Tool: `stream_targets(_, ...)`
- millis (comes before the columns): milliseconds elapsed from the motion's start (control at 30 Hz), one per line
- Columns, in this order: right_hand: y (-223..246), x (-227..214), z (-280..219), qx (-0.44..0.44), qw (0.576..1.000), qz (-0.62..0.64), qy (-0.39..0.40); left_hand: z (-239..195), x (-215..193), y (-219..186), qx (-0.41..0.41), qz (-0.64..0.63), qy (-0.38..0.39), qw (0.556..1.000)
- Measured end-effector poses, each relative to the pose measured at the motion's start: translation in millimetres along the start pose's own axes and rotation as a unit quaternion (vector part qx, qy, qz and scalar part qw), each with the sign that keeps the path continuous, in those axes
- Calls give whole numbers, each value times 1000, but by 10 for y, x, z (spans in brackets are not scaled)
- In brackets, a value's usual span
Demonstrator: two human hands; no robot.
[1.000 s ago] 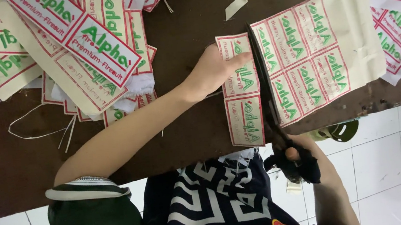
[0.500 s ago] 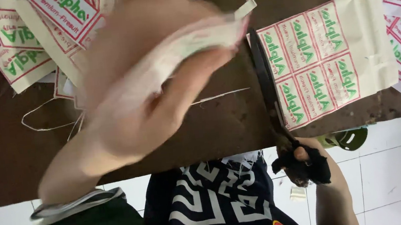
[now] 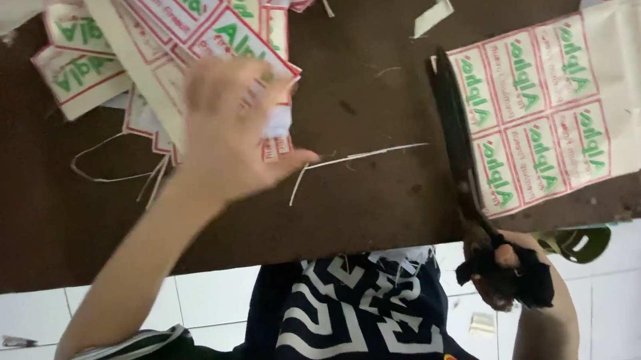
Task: Cutting printed labels from a sheet into individual pieces using scissors
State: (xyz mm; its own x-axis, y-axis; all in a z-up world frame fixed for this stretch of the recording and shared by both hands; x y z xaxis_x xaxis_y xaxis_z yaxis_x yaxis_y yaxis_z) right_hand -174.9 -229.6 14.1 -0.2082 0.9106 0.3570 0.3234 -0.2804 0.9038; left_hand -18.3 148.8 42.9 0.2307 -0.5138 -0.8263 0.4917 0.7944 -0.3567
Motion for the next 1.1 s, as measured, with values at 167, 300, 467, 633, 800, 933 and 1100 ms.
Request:
stream_targets(167,-123,5,-169,-41,998,-36,-12,-124,161,-671,-36,-207,95,973)
stream_targets(300,-191,-197,-482,-83,995,15,-48,-64,412,-929,-311,-500,330,738)
stream_targets(467,-201,-273,-545,-113,991,-3,-71,76,841,-1222,-453,-594,456,485)
stream_targets(633,-387,-533,-656,-111,992,48,-47,291,969,-1475,-477,-650,418,419)
stream_targets(800,-524,-724,-744,-91,981,157,-64,447,1128,-1539,-459,-718,353,385)
stream_targets(933,-634,-966,-840,13,988,100,-114,474,1371,-1575,-475,-719,338,378)
stream_targets(1100,-235,-547,-634,-9,994,-68,-84,696,1532,-1704,-421,-663,386,484)
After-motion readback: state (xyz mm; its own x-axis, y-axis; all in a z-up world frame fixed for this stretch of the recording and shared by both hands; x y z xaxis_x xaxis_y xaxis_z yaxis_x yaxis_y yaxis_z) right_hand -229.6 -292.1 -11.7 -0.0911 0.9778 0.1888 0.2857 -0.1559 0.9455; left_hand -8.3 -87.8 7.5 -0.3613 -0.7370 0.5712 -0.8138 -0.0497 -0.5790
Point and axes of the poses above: each hand's wrist, its own z-axis towards the middle knuckle, its own x-axis out of the palm, y = z × x, the point moved 3 cm from there along z, towards the middle knuckle, and after that the axes turned 13 degrees about -x, right-handed, at the moved point
